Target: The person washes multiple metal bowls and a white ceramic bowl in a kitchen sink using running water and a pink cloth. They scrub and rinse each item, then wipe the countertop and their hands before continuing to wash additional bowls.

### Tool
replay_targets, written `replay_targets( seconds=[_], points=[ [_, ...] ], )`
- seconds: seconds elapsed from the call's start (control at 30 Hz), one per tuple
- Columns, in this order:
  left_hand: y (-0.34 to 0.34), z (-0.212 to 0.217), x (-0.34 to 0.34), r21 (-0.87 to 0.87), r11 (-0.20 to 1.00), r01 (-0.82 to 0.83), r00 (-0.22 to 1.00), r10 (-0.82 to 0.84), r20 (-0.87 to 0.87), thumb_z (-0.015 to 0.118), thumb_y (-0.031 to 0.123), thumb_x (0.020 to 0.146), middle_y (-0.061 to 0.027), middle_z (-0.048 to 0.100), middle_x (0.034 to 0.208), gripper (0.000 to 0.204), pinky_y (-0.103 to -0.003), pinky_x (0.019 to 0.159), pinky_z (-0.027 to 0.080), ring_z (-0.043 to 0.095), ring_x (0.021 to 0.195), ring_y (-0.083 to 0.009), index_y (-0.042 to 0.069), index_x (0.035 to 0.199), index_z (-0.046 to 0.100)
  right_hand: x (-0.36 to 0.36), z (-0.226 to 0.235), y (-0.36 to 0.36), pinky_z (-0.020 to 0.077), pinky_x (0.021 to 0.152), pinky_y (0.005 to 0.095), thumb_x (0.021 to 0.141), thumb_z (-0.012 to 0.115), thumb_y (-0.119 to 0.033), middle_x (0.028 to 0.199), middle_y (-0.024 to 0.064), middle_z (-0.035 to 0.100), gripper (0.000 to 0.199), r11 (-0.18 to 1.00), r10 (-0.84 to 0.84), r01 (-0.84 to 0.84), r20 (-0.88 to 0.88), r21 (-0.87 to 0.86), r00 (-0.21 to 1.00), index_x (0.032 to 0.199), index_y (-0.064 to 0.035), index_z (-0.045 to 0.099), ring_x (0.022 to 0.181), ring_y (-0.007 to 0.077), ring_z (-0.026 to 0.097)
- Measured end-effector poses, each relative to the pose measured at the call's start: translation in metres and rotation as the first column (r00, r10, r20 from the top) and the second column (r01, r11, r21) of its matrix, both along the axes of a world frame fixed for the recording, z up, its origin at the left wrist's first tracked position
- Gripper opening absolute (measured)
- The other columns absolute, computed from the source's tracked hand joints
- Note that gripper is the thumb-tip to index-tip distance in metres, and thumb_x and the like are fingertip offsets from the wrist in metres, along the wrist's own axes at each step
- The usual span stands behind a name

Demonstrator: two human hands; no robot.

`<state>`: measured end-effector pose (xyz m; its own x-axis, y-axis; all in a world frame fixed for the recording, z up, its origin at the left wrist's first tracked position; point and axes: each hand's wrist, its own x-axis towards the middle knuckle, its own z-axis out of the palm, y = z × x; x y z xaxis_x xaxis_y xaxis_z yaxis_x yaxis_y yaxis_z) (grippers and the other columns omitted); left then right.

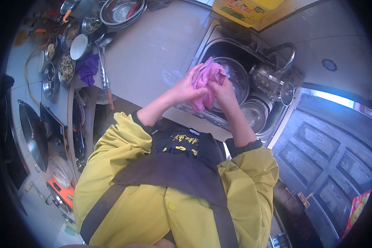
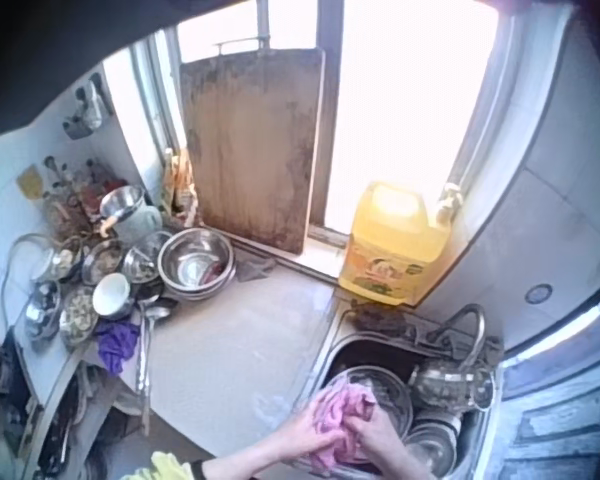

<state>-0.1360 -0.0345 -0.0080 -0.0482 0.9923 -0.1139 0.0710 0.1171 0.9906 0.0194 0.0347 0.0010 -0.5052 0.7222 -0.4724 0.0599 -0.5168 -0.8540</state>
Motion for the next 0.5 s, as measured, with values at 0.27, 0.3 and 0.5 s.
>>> replay_targets(
  seconds=[0.27,0.3,0.5],
  points=[
    [0.018,-0.011,-0.003,-0.132,0.991,-0.03,0.997,0.039,0.064,0.069,0.022,0.07,-0.0151,0.054,0.11,0.058,-0.032,0.092,0.04,0.052,0.104,-0.0211,0.0,0.118,0.045,0.004,0.013,-0.004,0.0392,0.089,0.0292,0.086,0.053,-0.018,0.108,0.0086,0.058,0.036,0.983,0.168,-0.179,0.202,0.039,0.965,0.115,0.0013,0.052,0.099,0.0167,0.054],
    [0.022,-0.014,0.002,-0.12,0.993,-0.022,0.995,0.034,0.098,0.068,0.02,0.07,-0.0152,0.055,0.109,0.056,-0.032,0.09,0.041,0.053,0.103,-0.0217,-0.001,0.117,0.045,0.012,0.017,0.0,0.039,0.089,0.0293,0.086,0.053,-0.021,0.107,0.0086,0.059,0.036,0.972,0.204,-0.227,0.248,0.069,0.947,0.115,0.001,0.053,0.099,0.0167,0.054],
    [0.045,-0.025,0.025,-0.219,0.969,-0.117,0.907,0.194,0.374,0.062,0.009,0.074,-0.0118,0.056,0.102,0.043,-0.029,0.085,0.044,0.055,0.095,-0.019,-0.001,0.112,0.046,0.075,0.038,0.068,0.0426,0.084,0.0287,0.088,0.05,-0.029,0.099,0.0071,0.063,0.034,0.853,0.06,-0.385,0.667,0.352,0.743,0.107,-0.0031,0.059,0.095,0.0161,0.057]
  ],
)
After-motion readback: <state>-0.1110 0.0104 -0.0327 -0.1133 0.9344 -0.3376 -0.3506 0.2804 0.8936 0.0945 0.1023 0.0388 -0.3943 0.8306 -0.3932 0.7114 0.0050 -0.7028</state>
